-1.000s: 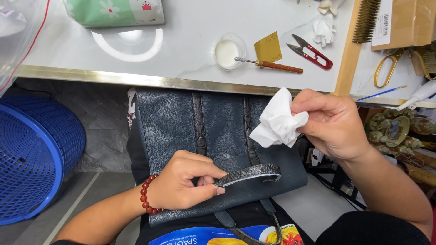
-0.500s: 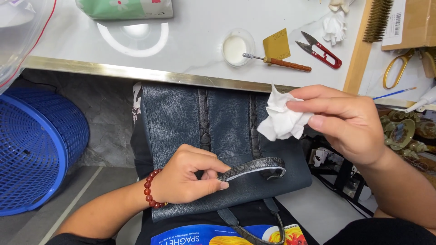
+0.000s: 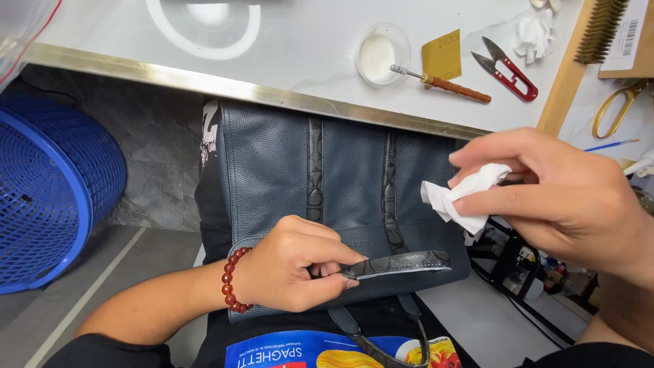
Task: Apply adhesive to a damaged leather bag handle and secure it with a tissue/wrap to dry.
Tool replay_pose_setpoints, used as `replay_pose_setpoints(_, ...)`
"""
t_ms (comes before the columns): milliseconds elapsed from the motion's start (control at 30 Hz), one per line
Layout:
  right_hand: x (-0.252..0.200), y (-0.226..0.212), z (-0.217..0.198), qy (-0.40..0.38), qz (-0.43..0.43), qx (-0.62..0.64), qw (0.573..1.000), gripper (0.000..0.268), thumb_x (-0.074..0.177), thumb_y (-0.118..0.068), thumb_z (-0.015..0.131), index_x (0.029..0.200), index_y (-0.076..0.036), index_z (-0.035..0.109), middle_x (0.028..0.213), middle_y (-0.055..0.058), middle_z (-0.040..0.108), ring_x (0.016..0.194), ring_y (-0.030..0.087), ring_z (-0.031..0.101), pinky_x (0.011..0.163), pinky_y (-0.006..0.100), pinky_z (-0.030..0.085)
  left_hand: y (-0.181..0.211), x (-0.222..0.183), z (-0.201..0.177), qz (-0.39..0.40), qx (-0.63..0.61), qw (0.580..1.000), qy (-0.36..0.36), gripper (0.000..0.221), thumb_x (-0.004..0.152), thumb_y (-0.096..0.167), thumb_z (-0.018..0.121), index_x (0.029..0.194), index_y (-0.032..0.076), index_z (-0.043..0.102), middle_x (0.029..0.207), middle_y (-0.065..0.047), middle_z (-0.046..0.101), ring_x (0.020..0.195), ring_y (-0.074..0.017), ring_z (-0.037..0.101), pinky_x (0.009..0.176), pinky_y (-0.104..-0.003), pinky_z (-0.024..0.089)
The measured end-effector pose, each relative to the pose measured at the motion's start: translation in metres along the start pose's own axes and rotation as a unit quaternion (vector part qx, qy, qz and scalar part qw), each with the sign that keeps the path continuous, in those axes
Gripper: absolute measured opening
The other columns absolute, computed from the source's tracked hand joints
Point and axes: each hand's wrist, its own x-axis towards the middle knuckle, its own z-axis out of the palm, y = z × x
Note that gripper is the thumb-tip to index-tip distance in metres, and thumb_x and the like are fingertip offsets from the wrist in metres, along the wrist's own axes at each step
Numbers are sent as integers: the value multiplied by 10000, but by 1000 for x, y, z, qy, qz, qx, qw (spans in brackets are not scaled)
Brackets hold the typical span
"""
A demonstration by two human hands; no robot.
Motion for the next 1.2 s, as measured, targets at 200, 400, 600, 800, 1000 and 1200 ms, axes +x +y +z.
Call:
replay_pose_setpoints(200, 4, 1, -4, -58, 12, -28, 998, 324, 736, 45, 698, 992, -123, 803, 1095, 82, 759, 828, 159, 735, 654, 261, 564, 1, 1, -1, 21, 12, 1000, 3, 216, 827, 45, 764, 1037, -4, 767, 725, -63, 691, 589, -114, 670, 541, -235, 525)
replay_pose_setpoints(400, 12, -3, 1, -54, -21, 8, 998, 236, 749, -31, 756, 977, -92, 742, 1103, 102, 718, 876, 182, 728, 688, 268, 556, 4, 1, 2, 32, 28, 999, 14, 240, 818, 31, 749, 1055, 4, 763, 715, -62, 674, 608, -149, 668, 564, -268, 531)
replay_pose_setpoints(600, 15, 0, 7, -91, -8, 67, 994, 367, 811, 17, 689, 1170, -35, 634, 1109, 58, 732, 900, 153, 755, 695, 240, 589, 2, 1, 3, 41, 36, 998, 15, 231, 831, 35, 746, 1060, 7, 757, 728, -61, 672, 624, -162, 669, 578, -282, 533)
replay_pose_setpoints(800, 52, -11, 17, -170, -70, 94, 979, 296, 779, -23, 698, 1066, -97, 689, 1125, 18, 742, 932, 193, 745, 720, 291, 591, 4, 3, 2, 20, 33, 999, 2, 224, 835, 53, 745, 1056, 22, 766, 718, -60, 670, 614, -158, 667, 567, -279, 532)
replay_pose_setpoints(1000, 72, -11, 34, -251, -25, 193, 948, 216, 820, -13, 672, 1023, -64, 728, 995, 34, 719, 838, 178, 741, 685, 302, 569, 3, 1, -4, -9, 9, 1000, -15, 224, 833, 54, 751, 1055, 31, 775, 719, -64, 671, 597, -139, 664, 549, -264, 524)
replay_pose_setpoints(1200, 72, -7, 26, -304, -32, 286, 908, 210, 860, -43, 627, 1036, -50, 741, 932, 36, 709, 805, 179, 717, 651, 311, 544, 1, 0, -11, -30, -5, 999, -29, 228, 822, 50, 796, 1044, 7, 770, 708, -67, 664, 561, -121, 662, 516, -253, 502)
